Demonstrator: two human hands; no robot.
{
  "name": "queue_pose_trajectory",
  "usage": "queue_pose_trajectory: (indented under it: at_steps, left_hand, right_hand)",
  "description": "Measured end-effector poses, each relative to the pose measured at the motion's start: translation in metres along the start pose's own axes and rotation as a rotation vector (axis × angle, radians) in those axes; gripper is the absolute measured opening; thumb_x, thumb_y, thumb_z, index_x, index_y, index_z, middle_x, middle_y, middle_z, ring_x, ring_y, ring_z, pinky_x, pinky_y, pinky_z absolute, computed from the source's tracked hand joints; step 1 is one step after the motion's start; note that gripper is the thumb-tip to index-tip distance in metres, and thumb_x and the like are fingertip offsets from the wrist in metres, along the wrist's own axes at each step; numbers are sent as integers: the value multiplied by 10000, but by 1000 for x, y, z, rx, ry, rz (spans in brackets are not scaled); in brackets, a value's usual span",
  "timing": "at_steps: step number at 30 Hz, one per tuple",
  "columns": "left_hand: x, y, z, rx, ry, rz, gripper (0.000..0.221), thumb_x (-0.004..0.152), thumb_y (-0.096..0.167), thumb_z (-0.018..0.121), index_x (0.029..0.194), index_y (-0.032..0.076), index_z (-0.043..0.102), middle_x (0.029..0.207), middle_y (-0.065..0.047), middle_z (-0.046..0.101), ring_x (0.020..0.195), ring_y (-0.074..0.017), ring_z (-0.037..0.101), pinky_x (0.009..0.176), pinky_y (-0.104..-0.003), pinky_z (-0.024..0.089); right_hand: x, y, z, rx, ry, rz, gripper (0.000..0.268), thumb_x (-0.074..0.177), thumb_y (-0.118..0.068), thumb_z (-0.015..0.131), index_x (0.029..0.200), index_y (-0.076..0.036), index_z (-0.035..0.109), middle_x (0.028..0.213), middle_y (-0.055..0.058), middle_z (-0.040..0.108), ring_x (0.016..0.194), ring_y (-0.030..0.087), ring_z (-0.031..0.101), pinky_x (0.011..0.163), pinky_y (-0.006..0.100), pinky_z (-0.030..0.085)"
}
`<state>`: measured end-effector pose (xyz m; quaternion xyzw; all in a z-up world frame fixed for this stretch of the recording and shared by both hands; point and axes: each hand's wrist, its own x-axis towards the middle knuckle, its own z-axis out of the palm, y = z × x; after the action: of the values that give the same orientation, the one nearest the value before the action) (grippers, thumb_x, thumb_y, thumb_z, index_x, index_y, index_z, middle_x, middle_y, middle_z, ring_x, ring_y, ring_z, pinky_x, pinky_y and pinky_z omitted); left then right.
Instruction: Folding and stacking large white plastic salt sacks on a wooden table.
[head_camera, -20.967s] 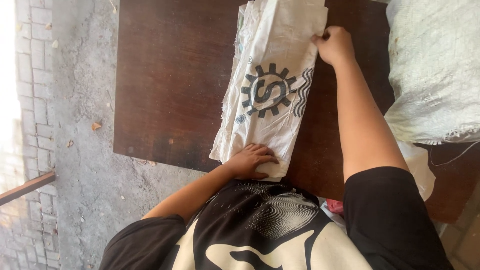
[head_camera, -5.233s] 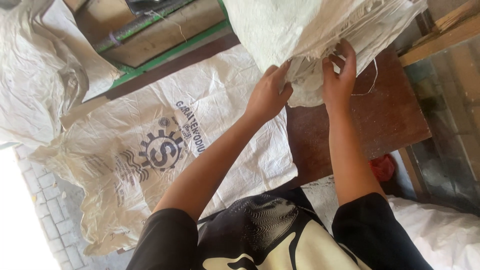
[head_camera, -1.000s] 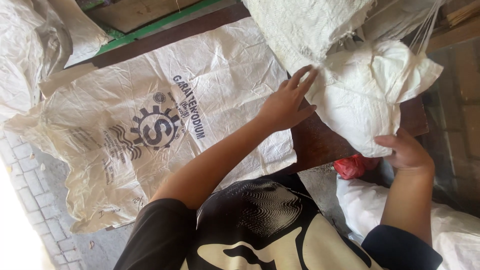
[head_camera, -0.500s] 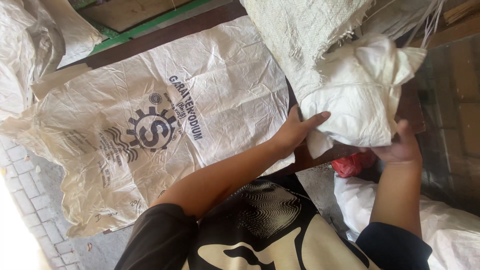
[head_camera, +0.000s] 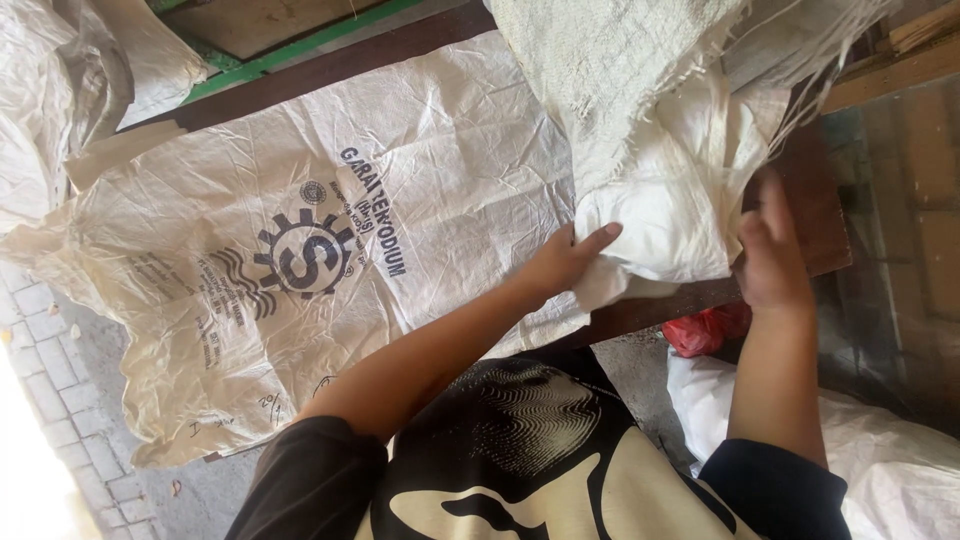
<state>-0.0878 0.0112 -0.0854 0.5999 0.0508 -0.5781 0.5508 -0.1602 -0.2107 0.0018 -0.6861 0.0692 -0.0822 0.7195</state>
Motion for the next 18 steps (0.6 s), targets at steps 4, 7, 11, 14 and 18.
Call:
queue_pose_trajectory:
  at_steps: [4, 7, 11, 14, 18]
  left_hand:
    - [-4, -18, 9, 159, 163, 285, 901, 936, 572, 684, 1438, -114, 384, 1220, -241, 650, 1092, -265, 680, 963, -381, 545]
    - [-34, 10, 16, 483, 556, 738, 935, 819, 331, 838, 1495, -93, 350, 1372, -385, 439, 1229, -485, 461, 1005, -517, 441]
    - [-36, 32, 20, 620, 370, 873, 523, 967, 235, 714, 1441, 104, 536, 1414, -132, 619, 1331, -306, 583, 1128, -414, 512]
    - [-27, 48, 22, 810, 343, 1021, 683, 938, 236, 731, 1535, 108, 424, 1484, -143, 553, 1419, -339, 501, 1183, -462, 460]
    - [-3, 64, 20, 944, 355, 1008, 975, 860, 288, 756, 1613, 104, 164, 1581, -217, 378, 1482, -439, 355, 1189, -588, 330]
  right_hand:
    - [-8, 24, 7, -337, 36, 60, 672, 961, -512, 706, 1413, -56, 504, 1538, 173, 424, 1344, 293, 455, 1161, 432, 380]
    - [-14, 21, 30, -852, 172, -11, 484, 963, -327, 794, 1301, -27, 619, 1533, 242, 415, 1324, 408, 483, 1153, 506, 430]
    - [-25, 17, 51, -1031, 248, -144, 512, 946, -205, 827, 1312, 32, 560, 1427, 312, 457, 1285, 479, 524, 1059, 538, 458]
    - [-36, 30, 42, -804, 220, 26, 455, 971, -195, 774, 1299, 28, 552, 1245, 245, 609, 1125, 375, 637, 941, 477, 528]
    - [-57, 42, 2, -516, 110, 364, 367, 943, -193, 759, 1205, 9, 599, 1066, 142, 723, 935, 225, 700, 835, 386, 566]
